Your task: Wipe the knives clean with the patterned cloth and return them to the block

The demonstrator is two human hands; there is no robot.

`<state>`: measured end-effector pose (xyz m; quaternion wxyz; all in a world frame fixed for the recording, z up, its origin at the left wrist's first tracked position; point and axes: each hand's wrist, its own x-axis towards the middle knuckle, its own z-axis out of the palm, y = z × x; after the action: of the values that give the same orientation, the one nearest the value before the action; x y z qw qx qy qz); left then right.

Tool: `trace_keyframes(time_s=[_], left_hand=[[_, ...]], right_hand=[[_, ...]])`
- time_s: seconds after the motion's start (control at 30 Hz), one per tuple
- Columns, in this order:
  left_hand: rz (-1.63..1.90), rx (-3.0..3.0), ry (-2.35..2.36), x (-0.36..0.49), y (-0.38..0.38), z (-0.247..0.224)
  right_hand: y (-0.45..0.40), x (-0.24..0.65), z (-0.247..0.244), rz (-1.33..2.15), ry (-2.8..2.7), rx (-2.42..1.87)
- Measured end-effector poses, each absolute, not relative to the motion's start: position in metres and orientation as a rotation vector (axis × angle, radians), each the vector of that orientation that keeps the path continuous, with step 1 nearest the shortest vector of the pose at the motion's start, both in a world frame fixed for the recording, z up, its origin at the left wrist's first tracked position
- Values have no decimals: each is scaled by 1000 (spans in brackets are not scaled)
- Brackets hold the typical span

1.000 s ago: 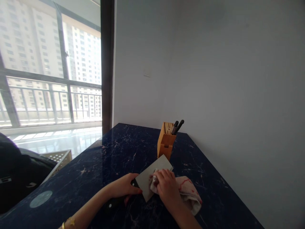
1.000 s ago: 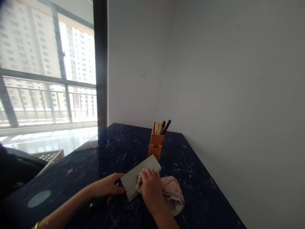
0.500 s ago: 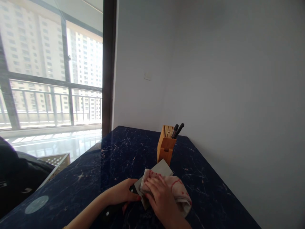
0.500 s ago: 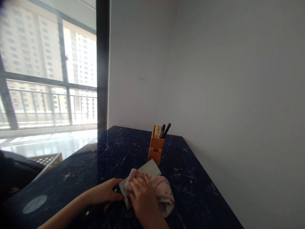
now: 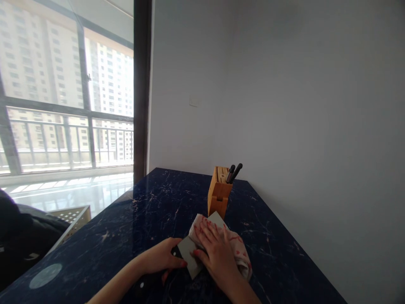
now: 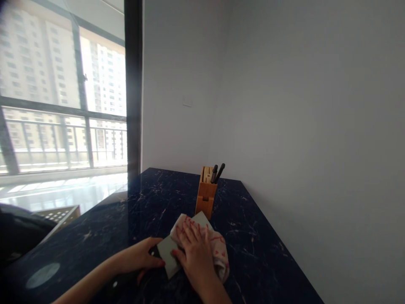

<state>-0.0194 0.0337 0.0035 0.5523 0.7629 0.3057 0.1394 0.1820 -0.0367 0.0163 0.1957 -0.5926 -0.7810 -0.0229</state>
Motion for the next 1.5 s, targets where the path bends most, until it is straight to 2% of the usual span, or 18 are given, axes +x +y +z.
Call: trace_keyframes(time_s=[0.2, 0.43, 0.7, 0.97, 1.1, 1.3, 1.5], left_hand=[[256, 1810, 759, -19, 34, 2], [256, 1814, 752, -18, 33, 5], [270, 1822, 779, -19, 28, 8], [338, 1817, 795, -19, 31, 2], [349, 1820, 785, -18, 30, 2], [340, 1813, 790, -18, 27, 7], [314, 1805, 828, -20, 30, 2]], right_hand=[[-20, 214, 9, -206, -1942, -1937], [-23, 192, 8, -251, -2073, -1741], [-26, 226, 4, -204, -1936, -1956], [-55, 175, 15, 13, -2155, -1692], [-57, 168, 18, -11, -2257, -1556], [-41, 212, 9, -164, -2003, -1887], [-41, 217, 10, -79, -1982, -1953]])
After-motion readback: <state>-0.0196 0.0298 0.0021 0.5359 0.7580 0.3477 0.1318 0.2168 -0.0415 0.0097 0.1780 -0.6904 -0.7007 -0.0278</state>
